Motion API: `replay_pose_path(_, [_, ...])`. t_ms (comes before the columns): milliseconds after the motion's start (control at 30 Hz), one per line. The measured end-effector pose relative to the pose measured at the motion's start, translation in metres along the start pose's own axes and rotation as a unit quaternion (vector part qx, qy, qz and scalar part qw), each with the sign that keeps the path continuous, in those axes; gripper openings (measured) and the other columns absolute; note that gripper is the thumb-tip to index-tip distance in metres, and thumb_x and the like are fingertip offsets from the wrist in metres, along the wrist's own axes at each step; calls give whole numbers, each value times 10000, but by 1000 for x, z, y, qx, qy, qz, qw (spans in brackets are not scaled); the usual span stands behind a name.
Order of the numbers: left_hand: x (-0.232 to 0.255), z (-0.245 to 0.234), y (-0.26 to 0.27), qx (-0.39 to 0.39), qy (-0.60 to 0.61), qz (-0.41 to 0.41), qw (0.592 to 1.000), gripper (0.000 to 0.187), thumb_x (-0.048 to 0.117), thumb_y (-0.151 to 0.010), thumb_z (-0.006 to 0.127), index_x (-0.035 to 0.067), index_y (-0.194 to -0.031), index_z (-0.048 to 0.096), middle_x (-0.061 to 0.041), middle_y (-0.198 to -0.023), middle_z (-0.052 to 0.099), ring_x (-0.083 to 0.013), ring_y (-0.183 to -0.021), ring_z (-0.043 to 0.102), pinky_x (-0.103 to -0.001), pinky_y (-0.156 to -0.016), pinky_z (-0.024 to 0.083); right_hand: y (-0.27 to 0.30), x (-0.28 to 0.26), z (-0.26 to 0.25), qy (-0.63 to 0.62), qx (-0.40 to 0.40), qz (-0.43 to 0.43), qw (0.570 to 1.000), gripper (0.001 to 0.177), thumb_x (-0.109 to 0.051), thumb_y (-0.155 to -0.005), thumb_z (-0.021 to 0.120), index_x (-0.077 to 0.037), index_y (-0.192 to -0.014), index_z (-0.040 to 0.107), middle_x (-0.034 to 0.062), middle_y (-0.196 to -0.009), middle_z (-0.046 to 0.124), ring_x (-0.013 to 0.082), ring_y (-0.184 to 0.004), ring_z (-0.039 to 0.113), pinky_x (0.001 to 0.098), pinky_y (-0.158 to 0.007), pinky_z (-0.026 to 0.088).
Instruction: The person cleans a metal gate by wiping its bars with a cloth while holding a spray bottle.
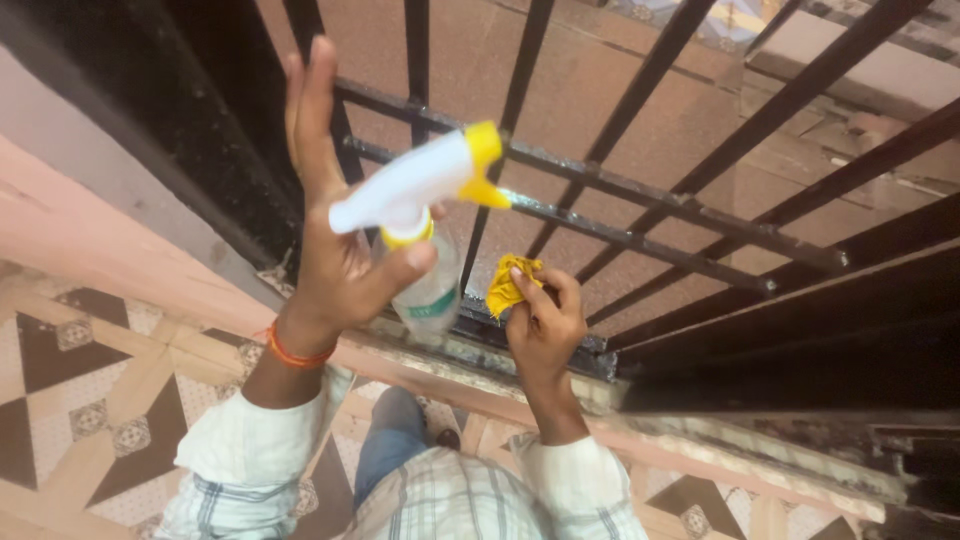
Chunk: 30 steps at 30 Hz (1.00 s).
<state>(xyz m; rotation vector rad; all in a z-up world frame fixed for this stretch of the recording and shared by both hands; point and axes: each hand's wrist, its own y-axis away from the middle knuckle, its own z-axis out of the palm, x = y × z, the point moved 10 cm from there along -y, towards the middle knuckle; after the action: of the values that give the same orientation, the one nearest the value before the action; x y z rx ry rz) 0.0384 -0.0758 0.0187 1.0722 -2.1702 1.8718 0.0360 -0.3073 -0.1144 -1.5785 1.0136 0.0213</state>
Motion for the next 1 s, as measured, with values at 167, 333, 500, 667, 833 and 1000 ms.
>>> replay_pose_path(167, [-3,-1,-11,-28,-108,-26,993,567,562,-943,563,123,-1191,821,-164,-1680,188,-398,-1589,-24,-552,-1332,-41,-30,-19,-13,-10,8,-29,1000,355,134,-822,676,-47,-1113,766,131,-1095,645,219,-909,677,278,-733,558])
replay_pose_path(333, [11,14,-18,-58,-153,21,986,521,514,-937,575,156,-1208,840,-133,-1684,248,-343,-1602,32,-500,-1283,-81,-46,-30,-16,2,24,-52,998,373,148,-819,679,-56,-1113,783,112,-1058,636,187,-853,659,282,-709,536])
replay_pose_path(500, [-3,30,-25,-121,-177,9,977,457,526,-999,632,176,-1199,846,-324,-1626,276,-471,-1548,145,-578,-1223,-105,-3,4,4,-7,-17,-7,1000,370,134,-812,681,-53,-1116,778,124,-1057,626,181,-834,658,289,-721,547])
replay_pose_path(667, [2,27,-27,-122,-190,46,973,429,488,-987,635,114,-1091,818,-246,-1458,488,-416,-1478,309,-591,-1196,-59,31,29,20,-17,-39,28,999,360,136,-813,672,-57,-1096,782,129,-1043,635,176,-841,689,280,-733,563])
replay_pose_path(833, [2,31,-28,-111,-200,75,971,403,460,-975,634,97,-1025,802,-227,-1439,502,-402,-1464,299,-588,-1186,-68,-4,6,-7,4,4,2,1000,403,149,-776,653,-62,-1092,788,120,-1048,657,221,-873,658,306,-744,555])
replay_pose_path(1000, [-4,29,-27,-124,-176,54,975,428,479,-981,646,89,-1032,814,-224,-1439,514,-395,-1456,298,-592,-1183,-73,-27,-12,-9,3,10,-54,998,390,137,-784,671,-63,-1103,774,108,-1066,640,253,-959,673,335,-799,561])
